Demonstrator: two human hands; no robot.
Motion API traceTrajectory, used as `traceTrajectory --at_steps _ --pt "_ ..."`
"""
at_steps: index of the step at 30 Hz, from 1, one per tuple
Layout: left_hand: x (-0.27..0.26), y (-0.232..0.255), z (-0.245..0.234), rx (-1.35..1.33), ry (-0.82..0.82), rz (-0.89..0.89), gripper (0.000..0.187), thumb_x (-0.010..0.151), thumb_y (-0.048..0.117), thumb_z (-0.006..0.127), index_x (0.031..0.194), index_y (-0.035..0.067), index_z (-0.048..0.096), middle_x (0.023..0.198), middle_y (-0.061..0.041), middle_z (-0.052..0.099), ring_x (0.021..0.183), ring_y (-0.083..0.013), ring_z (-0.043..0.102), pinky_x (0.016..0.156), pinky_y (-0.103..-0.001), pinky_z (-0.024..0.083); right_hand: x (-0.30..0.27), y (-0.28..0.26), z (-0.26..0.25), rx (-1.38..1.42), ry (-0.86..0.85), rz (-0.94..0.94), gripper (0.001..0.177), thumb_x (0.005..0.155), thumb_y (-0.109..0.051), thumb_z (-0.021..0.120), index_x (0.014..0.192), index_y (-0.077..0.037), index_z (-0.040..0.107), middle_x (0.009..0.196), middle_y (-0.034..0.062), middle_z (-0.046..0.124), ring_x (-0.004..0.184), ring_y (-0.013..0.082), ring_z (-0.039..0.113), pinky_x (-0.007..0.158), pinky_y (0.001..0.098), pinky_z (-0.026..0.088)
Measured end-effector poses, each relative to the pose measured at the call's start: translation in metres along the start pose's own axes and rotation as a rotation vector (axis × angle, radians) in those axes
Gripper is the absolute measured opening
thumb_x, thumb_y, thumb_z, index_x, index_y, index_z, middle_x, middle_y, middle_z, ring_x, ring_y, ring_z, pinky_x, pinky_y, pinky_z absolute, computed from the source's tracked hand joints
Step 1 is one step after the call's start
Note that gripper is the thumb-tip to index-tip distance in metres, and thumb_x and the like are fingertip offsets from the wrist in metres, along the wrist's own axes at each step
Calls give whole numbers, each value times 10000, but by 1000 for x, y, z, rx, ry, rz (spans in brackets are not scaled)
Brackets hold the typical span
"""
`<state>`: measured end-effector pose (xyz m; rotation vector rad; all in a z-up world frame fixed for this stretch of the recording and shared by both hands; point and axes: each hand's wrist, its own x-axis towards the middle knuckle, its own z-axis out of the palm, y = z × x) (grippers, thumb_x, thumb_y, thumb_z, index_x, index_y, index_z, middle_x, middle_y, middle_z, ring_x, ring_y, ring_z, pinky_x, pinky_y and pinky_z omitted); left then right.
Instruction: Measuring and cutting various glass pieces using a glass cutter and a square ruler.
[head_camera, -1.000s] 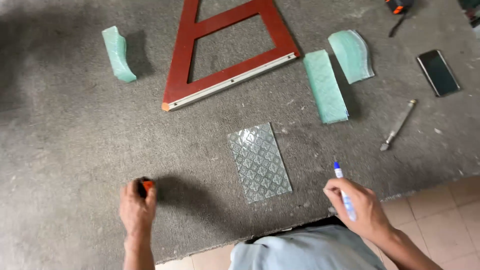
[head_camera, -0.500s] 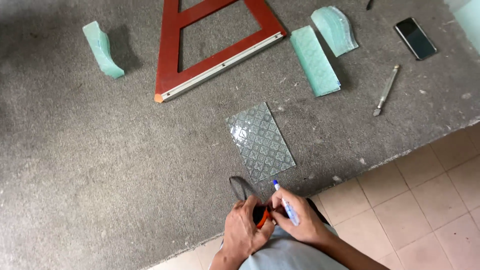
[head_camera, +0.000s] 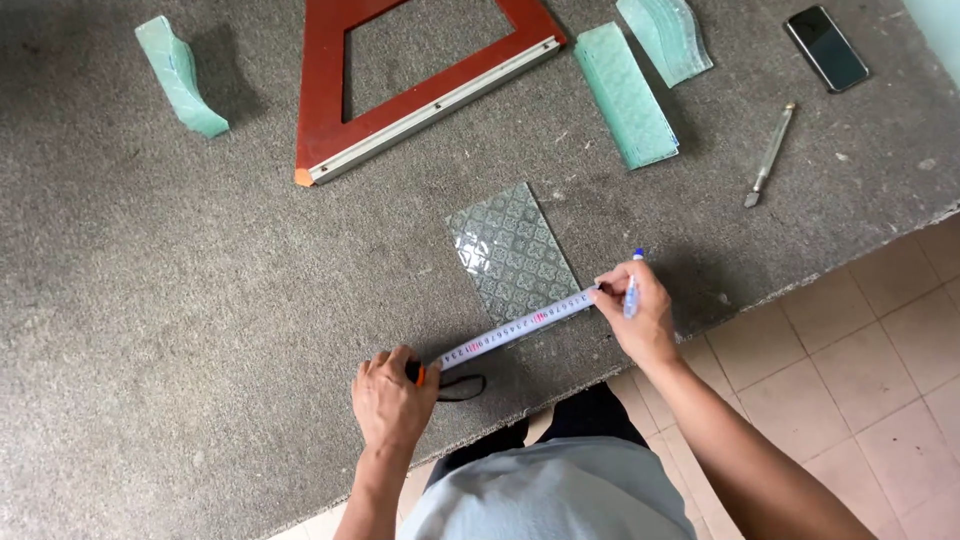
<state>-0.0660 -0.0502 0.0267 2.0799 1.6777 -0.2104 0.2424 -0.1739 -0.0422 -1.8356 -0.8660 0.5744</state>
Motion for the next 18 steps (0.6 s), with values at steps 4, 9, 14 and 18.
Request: traceTrajectory --at_steps 4,9,14,18 --pt "8 1 7 -51 137 33 366 751 425 827 929 116 746 963 -101 700 969 -325 630 862 -456 488 6 1 19 -60 56 -50 274 846 6 782 1019 -46 577 895 54 723 793 142 729 700 289 593" --pt "11 -7 11 -5 86 8 364 772 440 818 945 128 751 978 -86 705 1001 -308 632 912 -443 489 2 -4 35 -238 110 -83 323 801 -19 833 1005 -41 584 887 85 706 818 220 715 752 356 574" --pt "13 0 13 32 101 25 367 783 450 806 970 138 755 1011 -83 708 1036 -311 623 918 -457 474 1 -2 35 -300 52 -55 348 800 -60 835 1020 -60 565 945 72 686 869 212 710 800 361 584" --pt "16 21 14 108 37 7 415 818 485 769 1074 161 733 1069 -87 690 1078 -292 609 955 -473 438 1 -5 34 -326 40 -110 363 798 -55 842 1026 -48 559 937 89 676 863 239 694 797 384 569"
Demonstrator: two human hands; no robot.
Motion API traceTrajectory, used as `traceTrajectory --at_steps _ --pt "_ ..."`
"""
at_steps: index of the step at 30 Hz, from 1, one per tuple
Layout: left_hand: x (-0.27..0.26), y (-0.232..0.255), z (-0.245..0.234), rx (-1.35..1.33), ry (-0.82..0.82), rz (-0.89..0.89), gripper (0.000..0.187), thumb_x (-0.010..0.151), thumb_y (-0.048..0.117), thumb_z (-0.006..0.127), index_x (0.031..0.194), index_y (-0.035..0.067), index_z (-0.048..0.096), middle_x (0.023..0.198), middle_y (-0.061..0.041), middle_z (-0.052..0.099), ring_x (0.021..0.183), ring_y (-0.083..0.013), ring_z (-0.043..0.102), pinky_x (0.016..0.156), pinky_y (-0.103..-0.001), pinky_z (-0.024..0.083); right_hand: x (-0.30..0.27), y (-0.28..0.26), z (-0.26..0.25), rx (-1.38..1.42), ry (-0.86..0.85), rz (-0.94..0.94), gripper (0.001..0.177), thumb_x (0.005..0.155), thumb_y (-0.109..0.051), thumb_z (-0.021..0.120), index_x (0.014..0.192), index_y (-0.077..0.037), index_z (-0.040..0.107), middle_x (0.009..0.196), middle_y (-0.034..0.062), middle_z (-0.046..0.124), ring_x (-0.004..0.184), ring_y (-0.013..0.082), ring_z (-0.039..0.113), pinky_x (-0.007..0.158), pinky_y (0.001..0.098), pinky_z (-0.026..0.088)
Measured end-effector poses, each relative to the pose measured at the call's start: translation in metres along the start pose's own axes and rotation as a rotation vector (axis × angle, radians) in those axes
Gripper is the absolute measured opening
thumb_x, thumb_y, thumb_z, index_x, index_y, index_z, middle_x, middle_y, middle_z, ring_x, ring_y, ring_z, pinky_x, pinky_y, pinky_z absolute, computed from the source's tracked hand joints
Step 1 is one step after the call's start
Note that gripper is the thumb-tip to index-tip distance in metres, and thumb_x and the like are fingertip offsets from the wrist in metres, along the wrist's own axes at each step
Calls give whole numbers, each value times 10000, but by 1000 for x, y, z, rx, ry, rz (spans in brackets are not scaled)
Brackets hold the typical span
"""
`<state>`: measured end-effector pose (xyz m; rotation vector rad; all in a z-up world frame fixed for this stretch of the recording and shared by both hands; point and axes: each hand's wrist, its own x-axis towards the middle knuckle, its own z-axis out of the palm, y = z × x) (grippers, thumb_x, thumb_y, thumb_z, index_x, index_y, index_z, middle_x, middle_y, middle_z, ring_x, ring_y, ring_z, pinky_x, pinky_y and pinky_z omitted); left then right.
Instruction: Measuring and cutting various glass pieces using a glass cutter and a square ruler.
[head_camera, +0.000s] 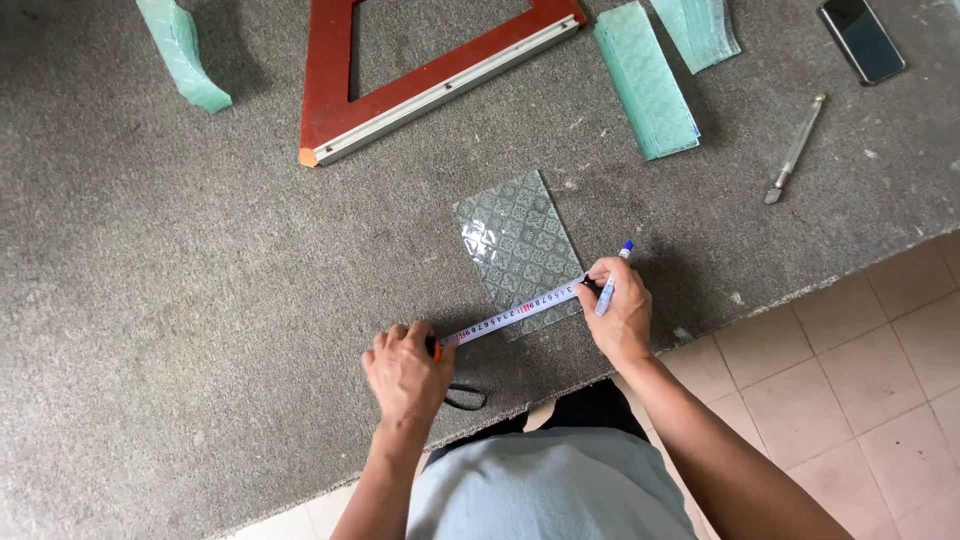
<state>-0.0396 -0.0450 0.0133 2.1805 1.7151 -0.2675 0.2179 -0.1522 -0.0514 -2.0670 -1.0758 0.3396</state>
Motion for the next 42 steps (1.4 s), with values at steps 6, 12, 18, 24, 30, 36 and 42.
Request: traceTrajectory --at_steps 6,12,18,24,30,36,42 --pt "6 35 1 5 -78 28 435 848 503 738 1122 166 715 1098 -96 673 1139 -278 586 965 -474 413 -2 0 -1 19 1 -52 363 802 -47 838 1040 -43 563 941 100 674 872 248 693 798 383 567" --pt "13 40 7 -8 -90 25 379 854 459 741 1083 158 726 1092 -83 675 1139 -282 582 948 -464 417 4 2 -5 28 -36 -50 362 798 -76 839 1038 -38 571 945 103 684 844 236 690 776 376 573" --pt "12 40 8 -20 -89 3 364 828 448 763 1067 174 731 1077 -64 683 1129 -275 585 952 -462 413 -1 -2 -42 141 -52 7 200 1045 -133 625 1223 -46 653 1029 83 723 900 175 704 764 329 582" --pt "13 41 7 0 -81 13 373 835 460 758 1068 170 726 1060 -59 679 1113 -273 593 942 -468 411 -19 -6 -66 517 -227 94 318 1016 -129 578 1315 -47 649 1025 82 764 853 140 737 706 281 610" --pt "14 41 10 67 -147 0 402 865 496 730 1109 178 707 1070 -49 669 1111 -253 596 954 -455 412 -29 5 -40 399 -323 107 118 919 -101 725 1004 -20 708 805 56 757 715 98 728 628 263 582" --pt "14 41 11 59 -138 -3 400 866 493 732 1111 178 710 1071 -44 671 1112 -252 596 963 -457 411 -21 -1 -26 297 -303 5 130 864 -88 754 964 -29 695 753 40 720 637 89 668 582 256 533" --pt "12 41 10 39 -115 6 383 848 478 744 1084 177 713 1056 -45 673 1096 -256 598 952 -465 406 -22 1 -19 304 -314 2 113 872 -90 752 956 -40 696 737 30 711 631 86 668 571 263 527"
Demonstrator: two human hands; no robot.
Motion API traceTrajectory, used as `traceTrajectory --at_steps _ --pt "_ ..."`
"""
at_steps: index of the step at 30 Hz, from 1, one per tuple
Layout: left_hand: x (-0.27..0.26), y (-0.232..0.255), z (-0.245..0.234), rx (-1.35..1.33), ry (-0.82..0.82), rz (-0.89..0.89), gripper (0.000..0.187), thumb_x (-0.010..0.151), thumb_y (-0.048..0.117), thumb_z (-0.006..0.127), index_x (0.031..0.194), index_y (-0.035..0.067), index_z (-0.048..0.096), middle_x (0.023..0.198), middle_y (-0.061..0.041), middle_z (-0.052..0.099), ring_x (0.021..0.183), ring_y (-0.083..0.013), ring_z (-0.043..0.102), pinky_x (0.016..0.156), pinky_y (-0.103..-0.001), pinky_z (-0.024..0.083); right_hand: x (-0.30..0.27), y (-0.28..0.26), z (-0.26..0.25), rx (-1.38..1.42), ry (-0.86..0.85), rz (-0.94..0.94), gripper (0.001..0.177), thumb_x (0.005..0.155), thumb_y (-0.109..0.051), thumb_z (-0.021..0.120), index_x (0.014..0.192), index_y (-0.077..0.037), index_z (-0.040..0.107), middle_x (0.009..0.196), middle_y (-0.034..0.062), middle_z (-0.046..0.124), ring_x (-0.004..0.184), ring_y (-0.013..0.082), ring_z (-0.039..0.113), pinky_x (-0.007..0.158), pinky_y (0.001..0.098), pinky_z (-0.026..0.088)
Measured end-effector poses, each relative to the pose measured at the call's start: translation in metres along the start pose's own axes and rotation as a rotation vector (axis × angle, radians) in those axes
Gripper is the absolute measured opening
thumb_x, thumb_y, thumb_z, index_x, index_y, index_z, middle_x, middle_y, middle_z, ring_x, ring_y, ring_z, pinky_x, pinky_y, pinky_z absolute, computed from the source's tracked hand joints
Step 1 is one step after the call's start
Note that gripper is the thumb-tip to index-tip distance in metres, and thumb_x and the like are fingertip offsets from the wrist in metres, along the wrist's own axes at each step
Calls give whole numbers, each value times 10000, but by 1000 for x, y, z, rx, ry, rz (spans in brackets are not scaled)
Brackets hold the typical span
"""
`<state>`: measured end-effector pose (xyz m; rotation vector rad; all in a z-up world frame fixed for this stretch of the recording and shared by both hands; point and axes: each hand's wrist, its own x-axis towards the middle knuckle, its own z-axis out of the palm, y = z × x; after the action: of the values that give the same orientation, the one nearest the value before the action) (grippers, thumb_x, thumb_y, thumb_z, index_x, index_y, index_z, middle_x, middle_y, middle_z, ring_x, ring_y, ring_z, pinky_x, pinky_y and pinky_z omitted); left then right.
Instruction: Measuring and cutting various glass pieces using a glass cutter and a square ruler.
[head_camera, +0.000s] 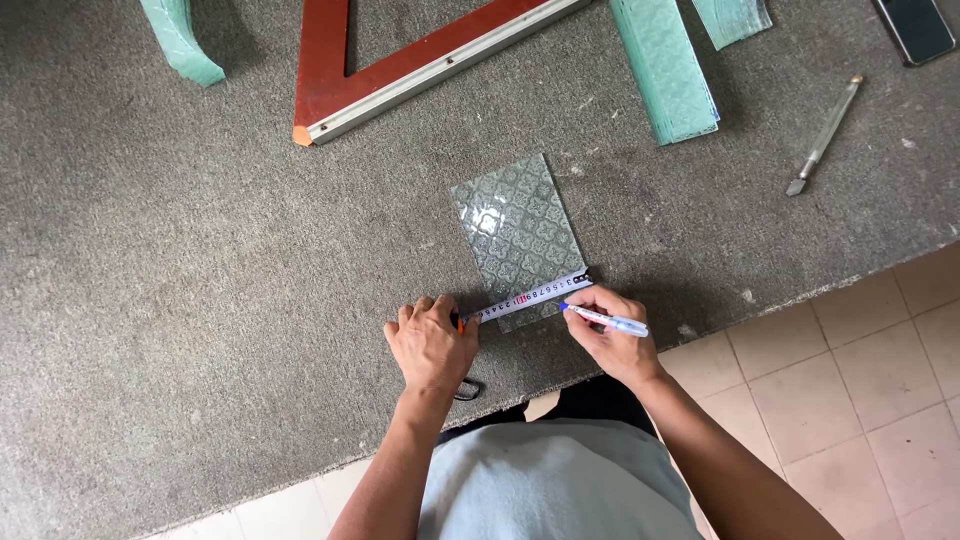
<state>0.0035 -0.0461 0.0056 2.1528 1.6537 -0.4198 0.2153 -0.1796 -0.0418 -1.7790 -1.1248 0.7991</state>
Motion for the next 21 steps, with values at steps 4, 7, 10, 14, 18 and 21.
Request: traceTrajectory --at_steps 4,7,10,14,18,21 --pt "0 0 0 -4 -4 -3 369 855 479 742 1056 171 712 1036 -46 675 1088 -258 602 944 -465 407 2 -1 0 -26 6 22 121 864 -100 759 951 -39 702 717 30 705 603 95 658 556 270 517" --pt "-1 -1 1 -18 25 14 364 845 470 749 1047 169 715 1022 -48 677 1086 -264 600 937 -467 407 1 -1 2 -19 -4 17 119 867 -103 757 953 -41 702 714 31 698 604 98 653 555 270 515" --pt "0 -2 3 -32 38 20 363 841 461 754 1045 162 716 1014 -55 676 1073 -273 600 933 -469 406 2 -2 4 3 0 -21 120 871 -104 754 954 -39 695 736 26 703 621 89 654 559 262 517" --pt "-1 -2 1 -48 41 13 356 844 453 756 1037 156 720 1020 -55 675 1073 -272 602 936 -470 406 3 -6 2 -7 -13 23 111 874 -107 745 959 -48 705 717 18 709 607 77 656 546 257 517" --pt "0 -3 2 -43 28 18 359 845 454 758 1038 153 721 1015 -56 676 1074 -273 600 939 -466 405 3 -7 3 -19 -15 33 115 877 -111 751 959 -43 707 709 28 706 599 81 646 546 259 508" --pt "0 -2 1 -36 21 19 363 841 452 760 1044 154 721 1011 -58 677 1068 -272 600 933 -464 406 3 -7 3 -19 -7 32 116 876 -111 753 959 -42 709 721 29 712 610 82 647 551 259 510"
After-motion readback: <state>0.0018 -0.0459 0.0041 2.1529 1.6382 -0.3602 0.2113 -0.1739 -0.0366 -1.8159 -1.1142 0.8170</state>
